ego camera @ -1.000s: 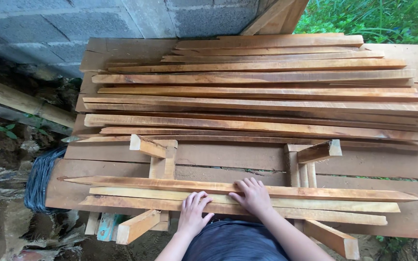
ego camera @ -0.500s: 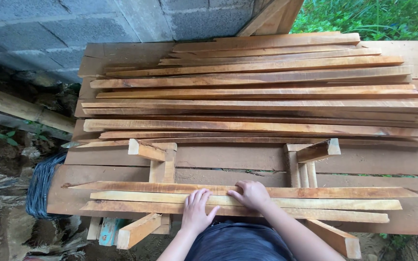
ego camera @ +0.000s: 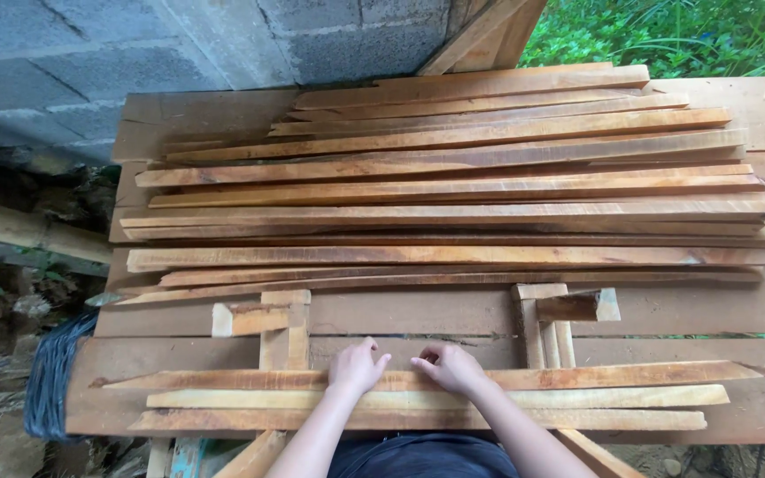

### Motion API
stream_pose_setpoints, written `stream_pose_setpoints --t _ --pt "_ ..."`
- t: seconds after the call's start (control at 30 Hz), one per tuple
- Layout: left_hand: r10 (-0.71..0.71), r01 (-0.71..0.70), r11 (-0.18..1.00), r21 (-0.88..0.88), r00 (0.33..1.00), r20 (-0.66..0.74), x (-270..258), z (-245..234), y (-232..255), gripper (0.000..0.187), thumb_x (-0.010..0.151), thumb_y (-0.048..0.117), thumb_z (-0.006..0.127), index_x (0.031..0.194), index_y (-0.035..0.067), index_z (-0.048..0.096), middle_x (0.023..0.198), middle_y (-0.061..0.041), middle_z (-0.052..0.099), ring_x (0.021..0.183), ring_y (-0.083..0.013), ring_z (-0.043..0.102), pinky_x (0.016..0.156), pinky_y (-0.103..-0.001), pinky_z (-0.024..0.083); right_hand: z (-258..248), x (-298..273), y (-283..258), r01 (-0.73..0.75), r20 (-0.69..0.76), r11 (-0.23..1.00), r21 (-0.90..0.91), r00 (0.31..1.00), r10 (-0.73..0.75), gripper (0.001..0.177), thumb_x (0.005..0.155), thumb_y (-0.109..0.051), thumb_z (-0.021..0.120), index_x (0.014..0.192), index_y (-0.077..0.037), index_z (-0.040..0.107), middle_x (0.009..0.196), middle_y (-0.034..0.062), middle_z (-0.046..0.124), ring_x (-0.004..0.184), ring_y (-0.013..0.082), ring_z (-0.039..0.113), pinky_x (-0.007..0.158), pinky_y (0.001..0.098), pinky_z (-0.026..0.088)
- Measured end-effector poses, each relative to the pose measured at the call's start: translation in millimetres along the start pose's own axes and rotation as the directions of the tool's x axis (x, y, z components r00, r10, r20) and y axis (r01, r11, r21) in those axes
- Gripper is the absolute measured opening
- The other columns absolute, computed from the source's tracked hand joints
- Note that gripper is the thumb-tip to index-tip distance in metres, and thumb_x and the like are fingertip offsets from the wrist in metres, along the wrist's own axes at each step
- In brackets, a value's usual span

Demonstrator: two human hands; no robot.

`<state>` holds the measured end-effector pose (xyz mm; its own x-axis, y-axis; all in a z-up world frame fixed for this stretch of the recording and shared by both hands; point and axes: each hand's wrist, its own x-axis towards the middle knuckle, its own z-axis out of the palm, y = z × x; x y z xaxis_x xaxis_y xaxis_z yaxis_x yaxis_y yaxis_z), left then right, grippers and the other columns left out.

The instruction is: The person organizes a pile of wooden planks on a workbench. They untie a bundle of planks, separate them, and then stack them neatly on the bench.

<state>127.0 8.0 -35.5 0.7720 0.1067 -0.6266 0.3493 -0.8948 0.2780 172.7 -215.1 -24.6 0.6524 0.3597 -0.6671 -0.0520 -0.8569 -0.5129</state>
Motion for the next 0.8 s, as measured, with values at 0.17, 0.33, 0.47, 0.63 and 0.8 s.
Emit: stream_pose_setpoints --t 0.17,0.33,0.47,0.63,0.8 --pt "-0.028 0.039 0.989 -0.143 0.996 0.079 41.4 -24.8 13.0 0.039 0.093 0.049 0.063 0.119 0.021 0.067 0.105 -0.005 0.076 0.103 -0.0266 0.072 0.092 -0.044 0.058 -31.0 47.5 16.6 -0.017 -0.215 0.976 0.216 0.974 0.065 0.037 0.093 -0.044 0.068 0.112 -0.014 0.074 0.099 0.0092 0.077 0.091 0.0246 0.074 0.086 0.0389 0.059" --pt "0.154 -0.199 0.966 -0.164 0.955 -0.255 95.0 -84.9 33.3 0.036 0.097 0.042 0.062 0.122 0.017 0.067 0.116 -0.002 0.073 0.115 -0.0203 0.066 0.102 -0.041 0.051 -110.6 89.8 8.5 0.262 -0.769 0.955 -0.14 0.579 -0.271 0.031 0.092 -0.03 0.075 0.113 -0.008 0.069 0.121 0.0118 0.07 0.118 0.0267 0.063 0.101 0.0418 0.048" --pt "0.293 -0.339 0.94 0.028 0.764 -0.575 155.4 -117.6 36.0 0.06 0.094 0.043 0.065 0.14 0.007 0.054 0.145 -0.01 0.054 0.138 -0.0308 0.044 0.116 -0.048 0.031 -162.7 116.1 -5.0 0.139 -0.807 0.916 -0.376 0.436 -0.398 0.051 0.09 -0.039 0.073 0.128 -0.007 0.064 0.133 0.0149 0.064 0.132 0.0335 0.053 0.114 0.0506 0.035" --pt "0.303 -0.254 0.953 0.165 0.79 -0.533 181.7 -134.1 32.2 0.076 0.088 0.05 0.07 0.145 0.006 0.047 0.147 -0.012 0.048 0.14 -0.0332 0.038 0.117 -0.057 0.019 -165.0 141.1 12.7 -0.033 -0.725 0.878 -0.477 0.58 -0.372 0.064 0.081 -0.053 0.076 0.13 -0.013 0.065 0.127 0.005 0.067 0.127 0.0277 0.055 0.114 0.0598 0.028" --pt "0.311 -0.238 0.947 0.215 0.845 -0.436 171.1 -143.6 31.5 0.057 0.082 0.039 0.082 0.133 0.021 0.063 0.126 -0.003 0.059 0.128 -0.0248 0.05 0.12 -0.056 0.023 -162.8 112.2 17.7 0.052 -0.696 0.881 -0.47 0.593 -0.406 0.051 0.071 -0.036 0.085 0.119 -0.024 0.071 0.118 0.0009 0.067 0.121 0.0243 0.057 0.116 0.0504 0.033"
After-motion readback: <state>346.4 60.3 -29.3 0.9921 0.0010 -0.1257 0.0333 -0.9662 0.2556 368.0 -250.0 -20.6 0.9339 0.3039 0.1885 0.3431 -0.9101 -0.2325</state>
